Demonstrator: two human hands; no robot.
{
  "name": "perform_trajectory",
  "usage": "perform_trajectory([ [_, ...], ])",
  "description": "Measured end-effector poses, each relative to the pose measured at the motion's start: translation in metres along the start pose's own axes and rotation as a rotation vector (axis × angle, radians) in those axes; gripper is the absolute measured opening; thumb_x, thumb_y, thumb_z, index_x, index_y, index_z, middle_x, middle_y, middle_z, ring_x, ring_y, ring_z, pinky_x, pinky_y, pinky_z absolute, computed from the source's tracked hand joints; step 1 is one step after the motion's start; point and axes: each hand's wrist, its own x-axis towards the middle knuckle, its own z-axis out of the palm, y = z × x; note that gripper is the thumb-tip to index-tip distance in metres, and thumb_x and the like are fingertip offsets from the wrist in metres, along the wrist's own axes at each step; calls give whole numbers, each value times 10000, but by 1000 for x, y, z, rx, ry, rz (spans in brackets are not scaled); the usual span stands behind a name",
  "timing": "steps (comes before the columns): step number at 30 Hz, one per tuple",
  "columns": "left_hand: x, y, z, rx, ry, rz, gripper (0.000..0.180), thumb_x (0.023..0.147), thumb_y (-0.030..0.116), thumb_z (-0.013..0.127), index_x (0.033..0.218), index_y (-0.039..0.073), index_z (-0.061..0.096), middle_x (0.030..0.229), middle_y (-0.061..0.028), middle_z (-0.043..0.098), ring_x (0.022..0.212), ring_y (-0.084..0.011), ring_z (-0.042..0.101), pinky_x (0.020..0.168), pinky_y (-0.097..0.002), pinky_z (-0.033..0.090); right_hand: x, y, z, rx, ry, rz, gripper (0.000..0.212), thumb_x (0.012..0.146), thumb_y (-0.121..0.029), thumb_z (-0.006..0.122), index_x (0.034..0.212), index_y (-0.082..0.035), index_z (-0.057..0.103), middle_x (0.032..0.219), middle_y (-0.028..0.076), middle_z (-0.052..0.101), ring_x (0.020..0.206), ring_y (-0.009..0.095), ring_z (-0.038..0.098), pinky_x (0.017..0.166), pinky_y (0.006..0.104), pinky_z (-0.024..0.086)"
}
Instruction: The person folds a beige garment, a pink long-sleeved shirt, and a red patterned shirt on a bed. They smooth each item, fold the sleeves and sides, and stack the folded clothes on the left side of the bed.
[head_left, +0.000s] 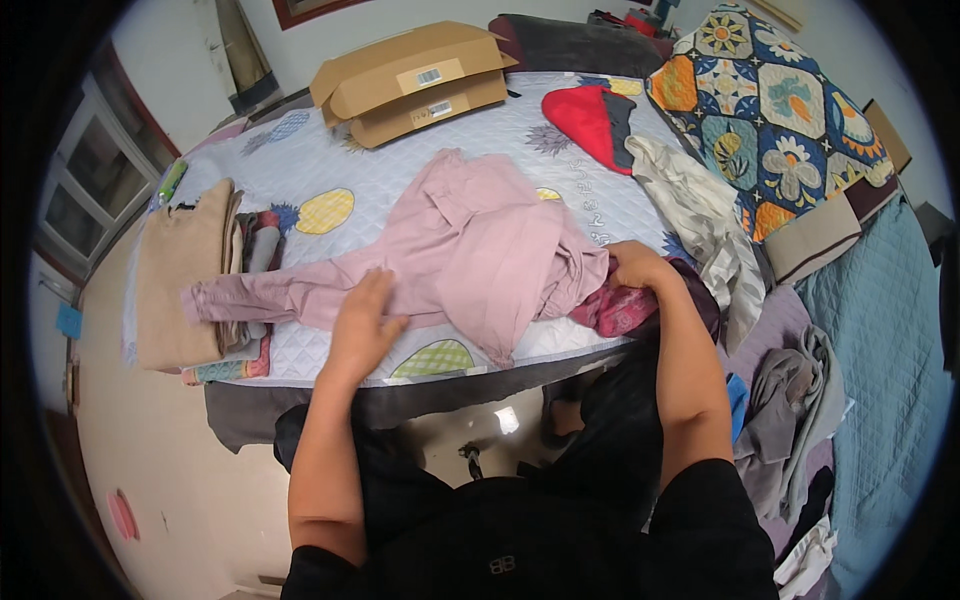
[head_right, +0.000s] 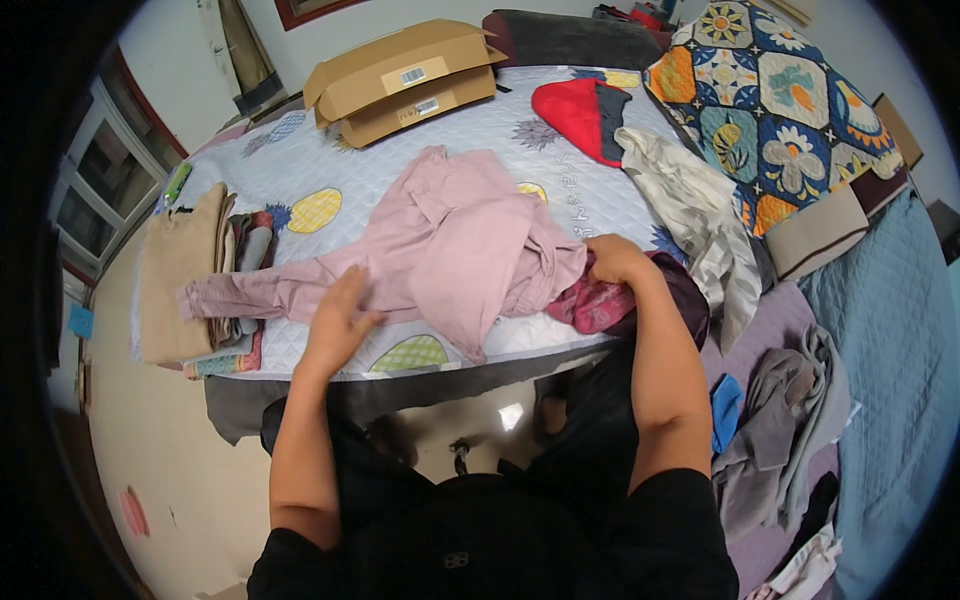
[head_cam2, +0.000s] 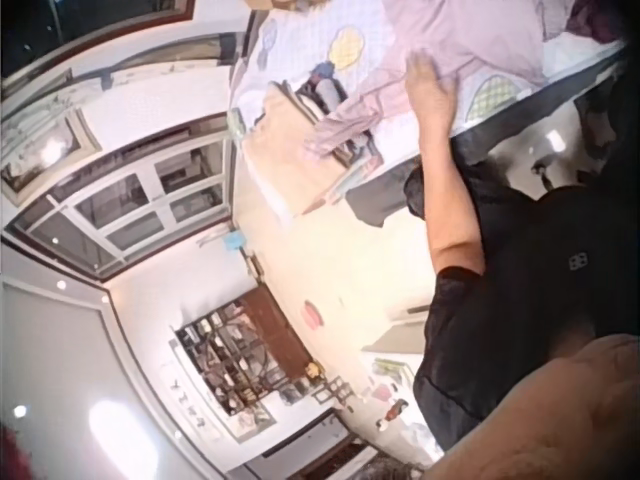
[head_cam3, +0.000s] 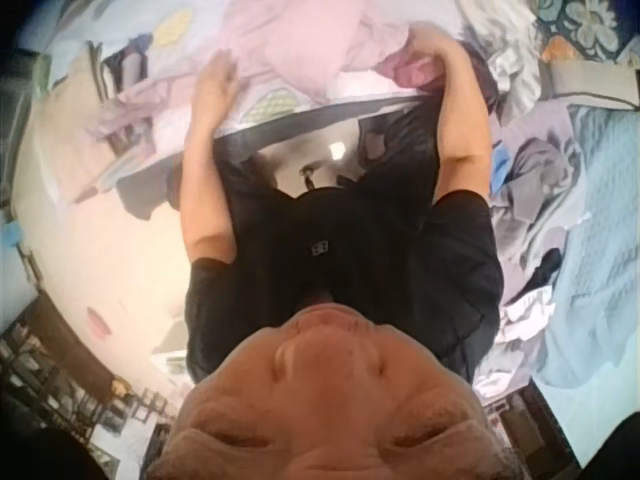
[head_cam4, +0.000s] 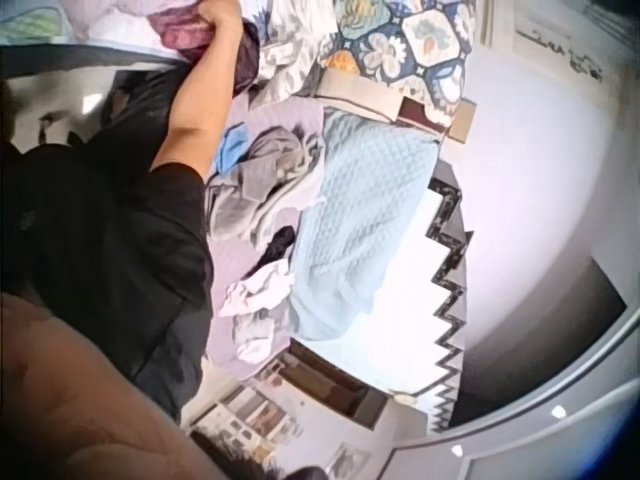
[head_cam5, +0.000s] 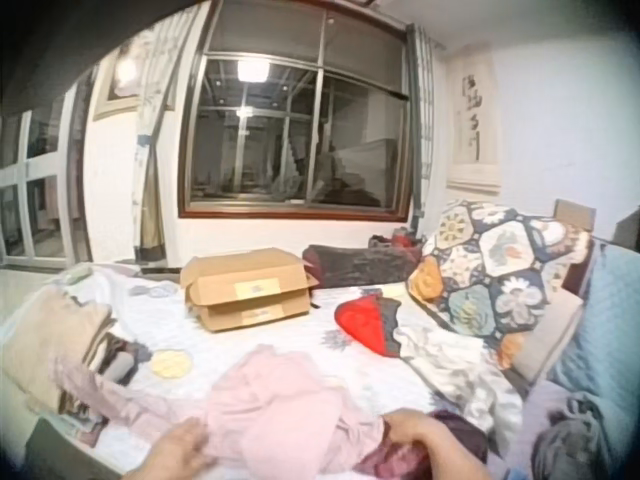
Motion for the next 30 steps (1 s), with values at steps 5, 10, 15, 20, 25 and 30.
perform_trajectory([
  [5, -12, 14, 5, 123, -244, 55, 715, 799, 169, 786, 1446, 39, 511, 1448, -237, 533, 1323, -401, 517, 1106, -473, 410, -15, -12, -42, -357, 1026, 311, 189, 836, -59, 624, 989, -117, 719, 1066, 175, 680, 1054, 378, 641, 826, 471, 543],
  [10, -8, 4, 19, 190, -208, 94, 629, 822, 114, 723, 1413, 31, 526, 1404, -225, 567, 1275, -389, 555, 1058, -469, 453, -13, -23, -53, -405, 1330, -18, 699, 752, -116, 738, 1424, -93, 545, 1463, 188, 511, 1382, 410, 437, 1124, 524, 341],
  [15, -5, -2, 32, 287, -188, 58, 587, 790, 53, 679, 1363, 23, 555, 1224, -173, 633, 1128, -351, 608, 915, -456, 507, -9, -138, 10, -200, 636, -564, 786, 708, -99, 725, 1465, -132, 517, 1560, 159, 421, 1452, 392, 365, 1200, 585, 232],
  [20, 3, -3, 33, 301, -80, 118, 415, 768, 17, 645, 1179, 57, 681, 932, -129, 631, 910, -335, 635, 752, -446, 516, 14, -143, 26, 98, 527, -564, 434, 766, -26, 664, 1194, -90, 697, 1333, 123, 639, 1268, 291, 582, 1124, 510, 389],
  [25, 5, -10, 11, 229, -6, 105, 187, 759, 13, 646, 896, 83, 752, 832, -134, 600, 805, -350, 640, 693, -454, 518, 40, -74, 11, 1310, 634, -153, 271, 982, -101, 530, 1198, -39, 682, 1232, 81, 696, 1135, 179, 653, 985, 355, 518],
  [30, 9, -10, 0, 145, 76, 44, 110, 738, 9, 645, 819, 55, 705, 836, -141, 608, 804, -367, 638, 694, -473, 509, 45, 22, -16, 2112, 752, -121, 368, 1030, -101, 426, 1322, 52, 589, 1337, 177, 646, 1213, 317, 645, 1037, 456, 546],
])
